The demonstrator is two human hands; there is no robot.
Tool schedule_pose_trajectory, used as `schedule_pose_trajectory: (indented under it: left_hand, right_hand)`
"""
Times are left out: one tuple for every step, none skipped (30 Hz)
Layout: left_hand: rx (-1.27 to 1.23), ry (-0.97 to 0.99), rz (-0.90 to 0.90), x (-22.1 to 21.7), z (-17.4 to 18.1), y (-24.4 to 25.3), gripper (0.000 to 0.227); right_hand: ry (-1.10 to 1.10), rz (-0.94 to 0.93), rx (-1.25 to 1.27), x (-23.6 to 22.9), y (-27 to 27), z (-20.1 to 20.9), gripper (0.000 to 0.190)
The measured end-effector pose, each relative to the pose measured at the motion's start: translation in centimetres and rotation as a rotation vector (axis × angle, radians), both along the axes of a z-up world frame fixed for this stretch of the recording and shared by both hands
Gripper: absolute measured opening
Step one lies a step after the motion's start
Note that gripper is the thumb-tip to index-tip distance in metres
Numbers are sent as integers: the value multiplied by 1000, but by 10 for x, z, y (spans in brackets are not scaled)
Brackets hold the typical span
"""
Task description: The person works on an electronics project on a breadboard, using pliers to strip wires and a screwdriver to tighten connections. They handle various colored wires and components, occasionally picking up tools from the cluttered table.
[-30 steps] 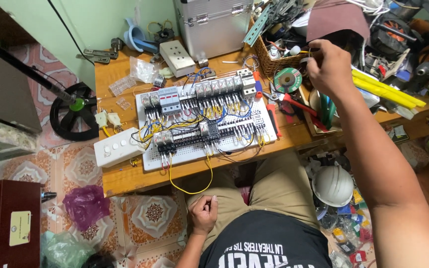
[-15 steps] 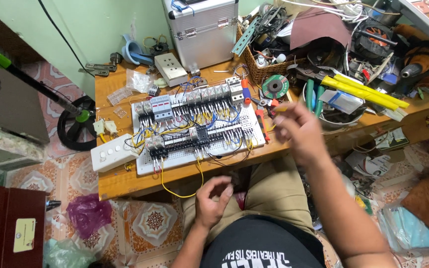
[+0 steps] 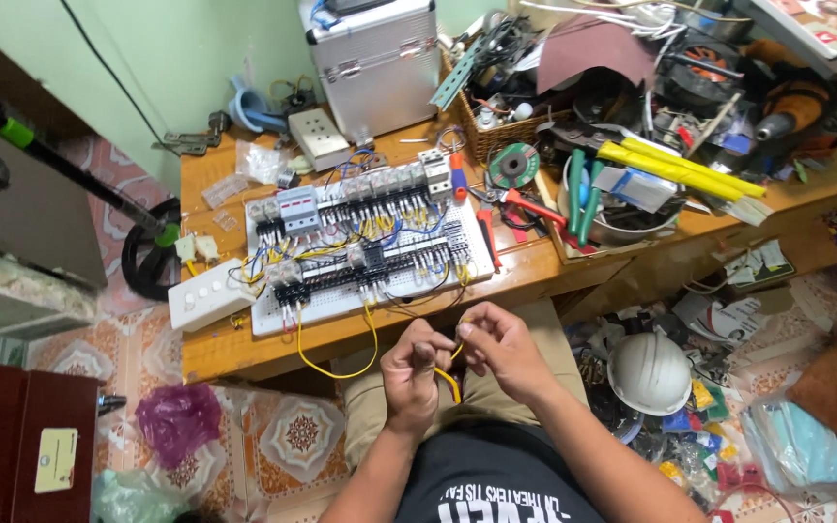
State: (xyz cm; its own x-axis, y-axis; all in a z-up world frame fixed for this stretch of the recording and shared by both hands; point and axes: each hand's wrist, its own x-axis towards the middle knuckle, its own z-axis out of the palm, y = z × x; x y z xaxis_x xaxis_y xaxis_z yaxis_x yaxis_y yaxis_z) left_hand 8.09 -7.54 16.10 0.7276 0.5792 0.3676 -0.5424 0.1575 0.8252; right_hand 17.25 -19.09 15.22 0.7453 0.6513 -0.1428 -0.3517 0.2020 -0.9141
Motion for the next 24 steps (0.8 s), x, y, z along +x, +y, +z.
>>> schedule_pose_trajectory:
  left_hand:
    - [5,-4,-9,0,2,1,46]
    - [22,3,21,-1,3,2,45]
    - [39,9,50,-2,4,2,43]
    - [40,8,44,-3,-2,5,43]
    - [47,64,54,-3,-8,8,43]
    - [55,123,60,-5,-14,11,44]
    - [55,128,52,-6,-23,11,44]
    - [14,189,79,-7,-33,12,44]
    - [-26,250,107,-7,-43,13,45]
    - [-25,254,97,-7,-44,13,45]
    - [-19,288,103,-7,-45,13,46]
    - [-13,322,114,-7,-47,14,47]
    - [-13,326,107,-7,-46,14,47]
    - [20,325,89,-6,-45,15,49]
    - [52,325,72,-5,-43,16,51]
    - [55,325,71,-5,-41,15,51]
    - [88,314,19,-5,-39,14,48]
    - [120,304,-32,-5,-37,13,46]
    - [121,305,-32,-3,-33,11,46]
    - [216,292,-20,-2,-29,9,45]
    - [310,279,-7,-2,-26,7,44]
    - [311,280,-5,-2,-26,5,44]
    - [335,274,-23,-3,-26,5,44]
    - [359,267,-39,-3,-27,4,44]
  right_hand:
    - [-4,-9,5,-1,0,-1,9]
    - [-20,-2,39,-2,-2,-3,11]
    - [-36,4,73,-4,-3,-4,14]
    - [-36,-2,74,-5,-4,2,14]
    - [-61,22,102,-6,-5,7,20]
    - [-80,43,129,-9,-6,12,29]
    - [-76,35,128,-10,-8,10,29]
    - [-143,60,61,-10,-9,8,27]
    - [-209,85,-7,-10,-11,5,26]
    - [-206,75,-9,-10,-13,8,26]
    - [-224,130,-6,-11,-15,11,19]
    - [-242,190,-3,-11,-16,14,15]
    - [-238,183,-4,-12,-18,14,15]
    - [-245,190,7,-11,-20,14,13]
    - [-251,198,19,-10,-21,14,13]
    - [-250,196,21,-9,-22,14,13]
    - [-236,167,107,-8,-23,13,16]
    - [-221,140,191,-7,-24,12,19]
    - [-219,139,192,-7,-24,4,19]
    - [-115,96,242,-7,-24,-4,16]
    - [-11,52,291,-8,-24,-12,14]
    - [-10,55,292,-7,-25,-15,14]
    - [-10,46,236,-6,-25,-18,15]
    - [-10,39,180,-6,-26,-20,17]
